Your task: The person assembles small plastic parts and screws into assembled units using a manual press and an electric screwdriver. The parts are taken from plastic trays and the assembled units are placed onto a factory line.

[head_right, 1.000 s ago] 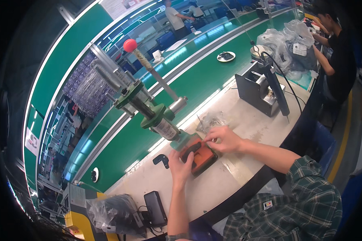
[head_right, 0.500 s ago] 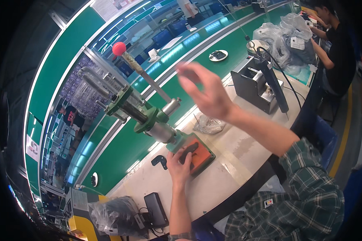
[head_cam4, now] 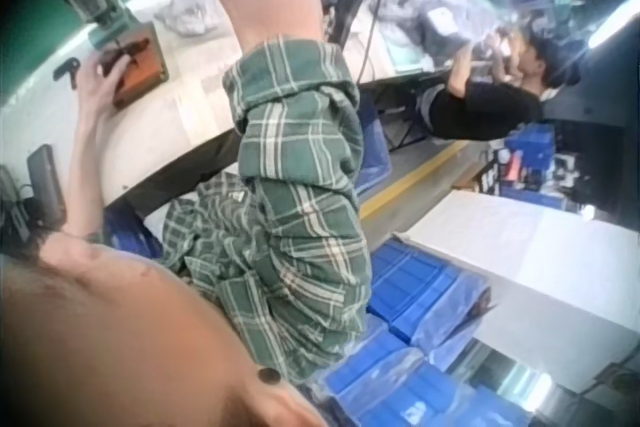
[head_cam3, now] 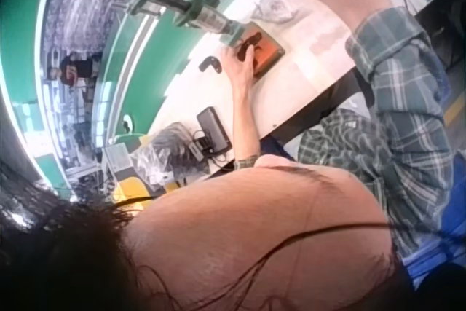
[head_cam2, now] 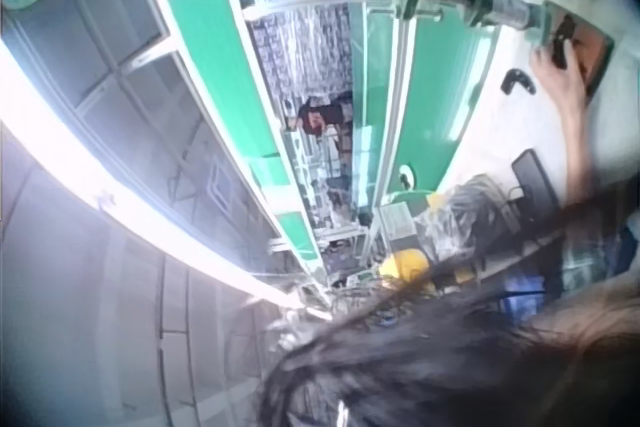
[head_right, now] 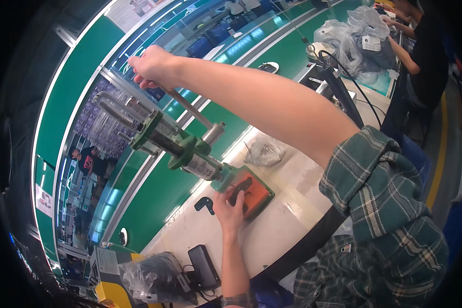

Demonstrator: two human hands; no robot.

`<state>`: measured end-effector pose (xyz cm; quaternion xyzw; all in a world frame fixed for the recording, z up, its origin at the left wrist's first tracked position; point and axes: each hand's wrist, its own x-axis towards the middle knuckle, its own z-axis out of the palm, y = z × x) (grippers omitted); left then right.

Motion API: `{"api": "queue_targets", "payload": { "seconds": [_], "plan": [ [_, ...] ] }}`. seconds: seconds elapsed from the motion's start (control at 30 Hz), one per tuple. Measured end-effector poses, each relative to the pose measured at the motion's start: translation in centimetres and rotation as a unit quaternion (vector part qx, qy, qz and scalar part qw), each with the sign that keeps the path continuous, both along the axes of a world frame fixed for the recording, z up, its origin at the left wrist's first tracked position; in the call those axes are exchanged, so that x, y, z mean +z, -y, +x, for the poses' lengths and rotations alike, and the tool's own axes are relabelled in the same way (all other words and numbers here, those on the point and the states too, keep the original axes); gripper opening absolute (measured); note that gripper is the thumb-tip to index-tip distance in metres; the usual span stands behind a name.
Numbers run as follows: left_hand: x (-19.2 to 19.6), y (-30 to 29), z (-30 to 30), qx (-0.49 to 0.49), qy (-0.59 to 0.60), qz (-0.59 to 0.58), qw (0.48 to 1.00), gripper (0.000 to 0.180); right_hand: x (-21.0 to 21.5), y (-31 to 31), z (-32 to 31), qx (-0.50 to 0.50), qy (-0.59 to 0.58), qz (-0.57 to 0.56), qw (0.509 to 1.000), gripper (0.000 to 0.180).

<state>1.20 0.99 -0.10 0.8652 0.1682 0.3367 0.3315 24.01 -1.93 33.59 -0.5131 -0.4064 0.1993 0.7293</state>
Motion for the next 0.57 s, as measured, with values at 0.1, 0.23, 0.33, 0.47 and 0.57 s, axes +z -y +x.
{"api": "queue_targets", "payload": {
  "seconds": [0.1,0.23,0.33,0.47,0.57],
  "plan": [
    [-0.1,0.0,0.0,0.005,0.001,-0.004,1.0,0.029,0.0,0.2,-0.4,-0.005,0.009,0.015,1.0,0.039],
    [0.3,0.3,0.0,0.026,-0.003,0.025,0.999,0.023,-0.3,2.8,-1.5,-0.004,0.05,0.087,0.995,0.036],
    [0.5,0.1,-0.3,0.032,-0.009,0.027,0.999,0.024,-0.9,4.4,-2.7,-0.001,0.072,0.11,0.991,0.035],
    [0.8,0.3,-0.4,0.03,-0.012,0.033,0.999,0.024,-1.4,5.1,-3.0,0.008,0.105,0.153,0.983,0.036],
    [1.1,0.7,-0.3,0.033,-0.022,0.019,0.999,0.024,-1.6,5.0,-2.7,0.003,0.126,0.168,0.978,0.037]
  ]
}}
